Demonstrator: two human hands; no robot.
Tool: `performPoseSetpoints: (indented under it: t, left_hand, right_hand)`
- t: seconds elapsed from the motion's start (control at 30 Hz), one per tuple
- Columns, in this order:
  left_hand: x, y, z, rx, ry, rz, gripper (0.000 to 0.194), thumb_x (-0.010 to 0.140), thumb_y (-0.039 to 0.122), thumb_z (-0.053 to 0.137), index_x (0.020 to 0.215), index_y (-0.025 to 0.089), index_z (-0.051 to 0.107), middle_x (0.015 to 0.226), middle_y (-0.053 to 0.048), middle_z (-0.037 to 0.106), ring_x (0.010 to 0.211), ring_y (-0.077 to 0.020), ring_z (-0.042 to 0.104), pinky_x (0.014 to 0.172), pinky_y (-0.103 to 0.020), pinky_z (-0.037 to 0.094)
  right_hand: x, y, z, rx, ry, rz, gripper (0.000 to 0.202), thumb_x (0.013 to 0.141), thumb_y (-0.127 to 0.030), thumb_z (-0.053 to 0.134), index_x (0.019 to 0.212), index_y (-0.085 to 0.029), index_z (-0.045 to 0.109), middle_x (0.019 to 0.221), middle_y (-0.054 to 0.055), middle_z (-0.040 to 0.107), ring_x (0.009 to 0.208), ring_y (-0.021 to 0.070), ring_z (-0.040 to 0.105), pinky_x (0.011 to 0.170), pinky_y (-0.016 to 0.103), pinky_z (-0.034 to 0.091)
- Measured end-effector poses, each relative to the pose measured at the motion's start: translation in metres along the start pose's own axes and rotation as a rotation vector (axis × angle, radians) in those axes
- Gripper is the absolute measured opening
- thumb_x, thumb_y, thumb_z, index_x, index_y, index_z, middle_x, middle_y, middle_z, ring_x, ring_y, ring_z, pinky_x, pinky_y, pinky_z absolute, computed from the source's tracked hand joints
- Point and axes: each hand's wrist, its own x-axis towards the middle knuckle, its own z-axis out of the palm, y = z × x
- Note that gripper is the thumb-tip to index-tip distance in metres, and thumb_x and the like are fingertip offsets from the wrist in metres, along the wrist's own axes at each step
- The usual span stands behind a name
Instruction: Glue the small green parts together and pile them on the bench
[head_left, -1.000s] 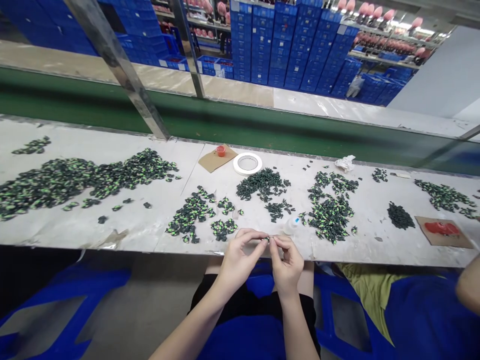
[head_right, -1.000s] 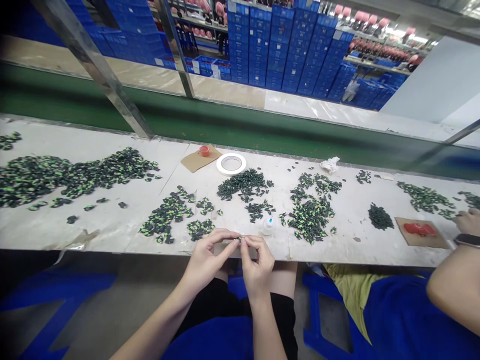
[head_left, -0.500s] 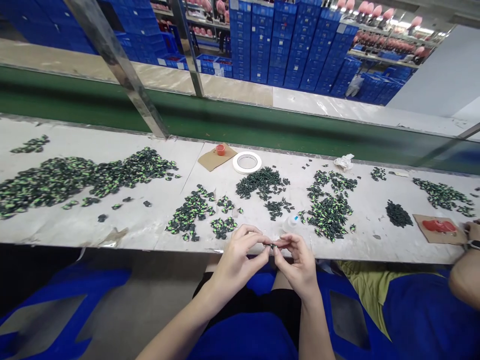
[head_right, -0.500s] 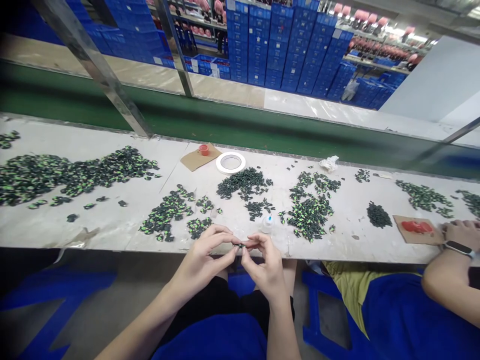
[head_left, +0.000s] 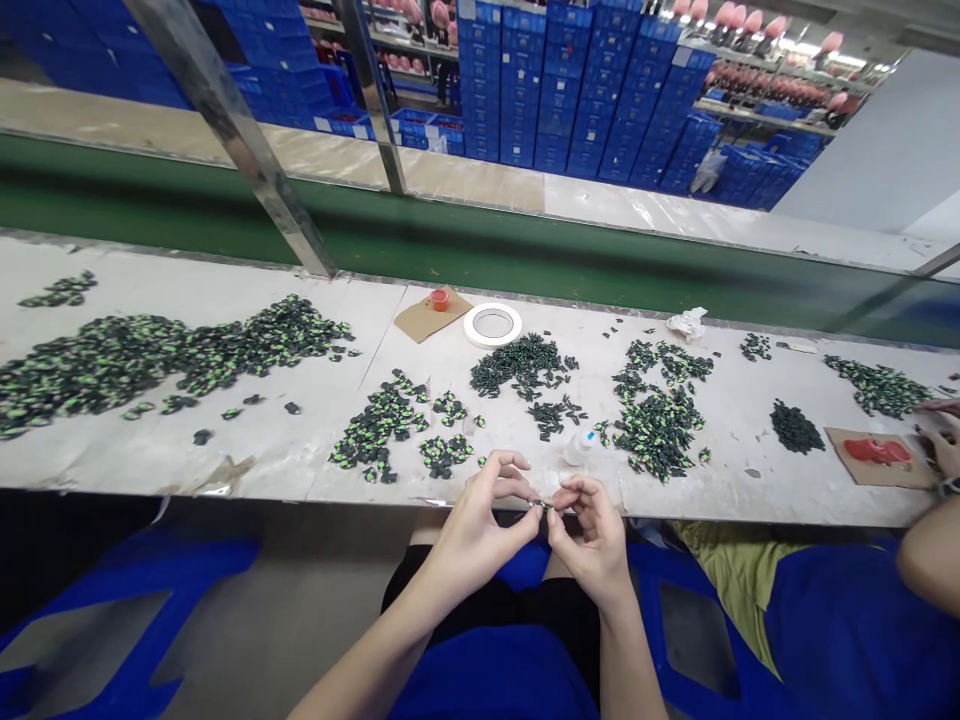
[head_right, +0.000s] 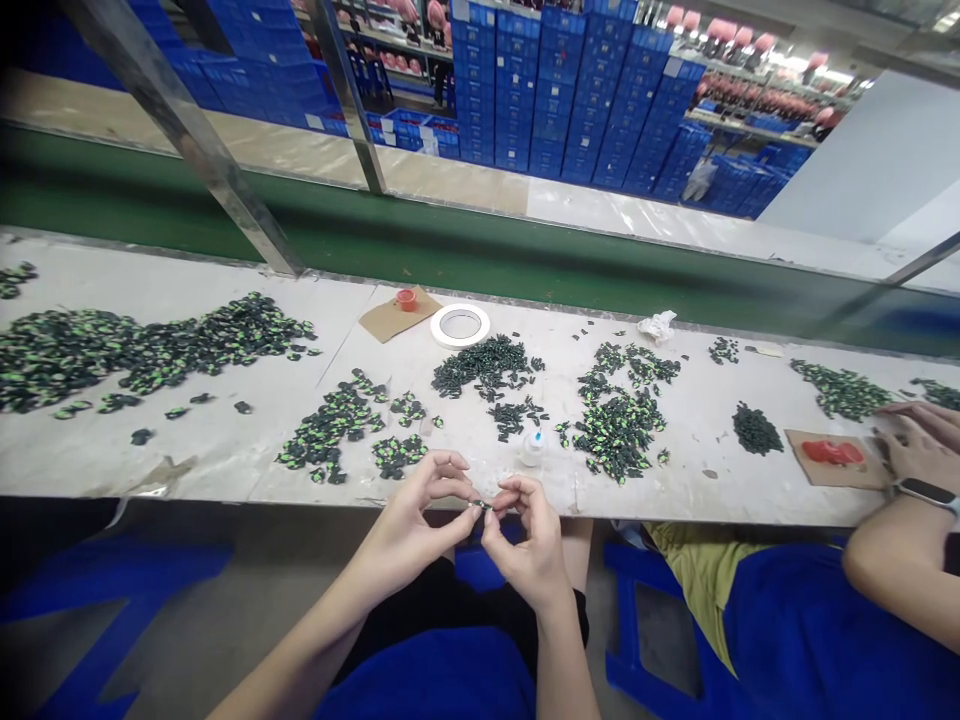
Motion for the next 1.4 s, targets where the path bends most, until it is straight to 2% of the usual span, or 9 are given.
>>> performPoseSetpoints:
  t: [0.27, 0.4, 0.47, 0.53, 0.63, 0.8, 0.97, 1.17, 1.4]
  left_hand:
    - [0.017, -0.004, 0.007, 0.252, 0.04, 0.171, 0.011, 0.081, 0.026, 0.063, 0.092, 0.023, 0.061, 0.087, -0.003, 0.072, 0.093, -0.0245, 0.064, 0.093, -0.046, 0.037]
    - [0.039, -0.015, -0.008, 0.573, 0.45, 0.157, 0.01, 0.086, 0.027, 0.057, 0.082, 0.023, 0.066, 0.086, -0.008, 0.073, 0.098, -0.0312, 0.057, 0.093, -0.055, 0.025]
    - [0.049, -0.023, -0.015, 0.678, 0.54, 0.124, 0.012, 0.085, 0.029, 0.058, 0.082, 0.023, 0.068, 0.086, -0.01, 0.073, 0.099, -0.0342, 0.054, 0.09, -0.056, 0.025]
    - [0.057, -0.031, -0.019, 0.768, 0.522, 0.079, 0.013, 0.082, 0.032, 0.062, 0.082, 0.022, 0.07, 0.089, -0.013, 0.072, 0.099, -0.0371, 0.051, 0.085, -0.056, 0.027]
    - [0.062, -0.041, -0.022, 0.859, 0.487, 0.032, 0.016, 0.081, 0.034, 0.064, 0.082, 0.02, 0.072, 0.092, -0.015, 0.069, 0.095, -0.0377, 0.049, 0.079, -0.053, 0.03]
    - [0.065, -0.048, -0.024, 0.869, 0.454, 0.056, 0.015, 0.082, 0.031, 0.063, 0.075, 0.022, 0.073, 0.086, -0.012, 0.068, 0.092, -0.0351, 0.048, 0.078, -0.049, 0.031]
    - [0.061, -0.047, -0.021, 0.774, 0.283, 0.066, 0.016, 0.085, 0.02, 0.057, 0.086, 0.023, 0.073, 0.088, -0.01, 0.07, 0.091, -0.0316, 0.05, 0.076, -0.043, 0.032]
    - [0.042, -0.047, -0.005, 0.589, 0.047, 0.159, 0.025, 0.084, 0.017, 0.059, 0.106, 0.026, 0.067, 0.091, -0.005, 0.074, 0.091, -0.0256, 0.056, 0.08, -0.04, 0.033]
    - [0.034, -0.047, -0.003, 0.515, 0.059, 0.11, 0.021, 0.079, 0.014, 0.065, 0.096, 0.025, 0.068, 0.085, -0.003, 0.075, 0.087, -0.0234, 0.063, 0.084, -0.041, 0.031]
  right_hand:
    - [0.01, 0.0, -0.031, -0.096, 0.075, -0.053, 0.01, 0.082, -0.027, 0.063, 0.084, -0.02, 0.069, 0.08, 0.005, 0.066, 0.075, 0.0175, 0.064, 0.066, 0.028, 0.055]
    - [0.03, 0.022, -0.062, -0.161, 0.438, 0.011, 0.02, 0.077, -0.037, 0.068, 0.081, -0.017, 0.069, 0.08, 0.007, 0.068, 0.075, 0.0198, 0.064, 0.07, 0.034, 0.053]
    - [0.043, 0.033, -0.073, -0.2, 0.597, 0.031, 0.031, 0.074, -0.044, 0.069, 0.084, -0.015, 0.068, 0.084, 0.009, 0.068, 0.079, 0.0219, 0.064, 0.073, 0.038, 0.053]
    - [0.052, 0.04, -0.078, -0.338, 0.59, -0.021, 0.04, 0.075, -0.05, 0.066, 0.097, -0.016, 0.068, 0.107, 0.014, 0.065, 0.099, 0.027, 0.06, 0.081, 0.044, 0.05]
    - [0.053, 0.045, -0.071, -0.608, 0.394, -0.146, 0.056, 0.072, -0.057, 0.068, 0.115, -0.022, 0.062, 0.128, 0.013, 0.056, 0.12, 0.0326, 0.043, 0.094, 0.052, 0.04]
    - [0.047, 0.05, -0.047, -0.748, 0.175, -0.199, 0.049, 0.07, -0.056, 0.071, 0.106, -0.024, 0.064, 0.12, 0.012, 0.061, 0.116, 0.0333, 0.039, 0.098, 0.055, 0.033]
    - [0.045, 0.043, -0.035, -0.5, 0.165, -0.132, 0.026, 0.079, -0.043, 0.065, 0.091, -0.022, 0.058, 0.118, 0.013, 0.063, 0.116, 0.0291, 0.049, 0.096, 0.05, 0.04]
    - [0.03, 0.036, -0.028, -0.081, 0.25, 0.079, 0.032, 0.069, -0.041, 0.073, 0.086, -0.021, 0.055, 0.078, 0.003, 0.067, 0.07, 0.0192, 0.064, 0.064, 0.031, 0.051]
    - [0.024, 0.039, -0.025, 0.048, 0.313, 0.081, 0.027, 0.074, -0.043, 0.065, 0.081, -0.017, 0.065, 0.074, 0.004, 0.068, 0.066, 0.019, 0.061, 0.06, 0.029, 0.048]
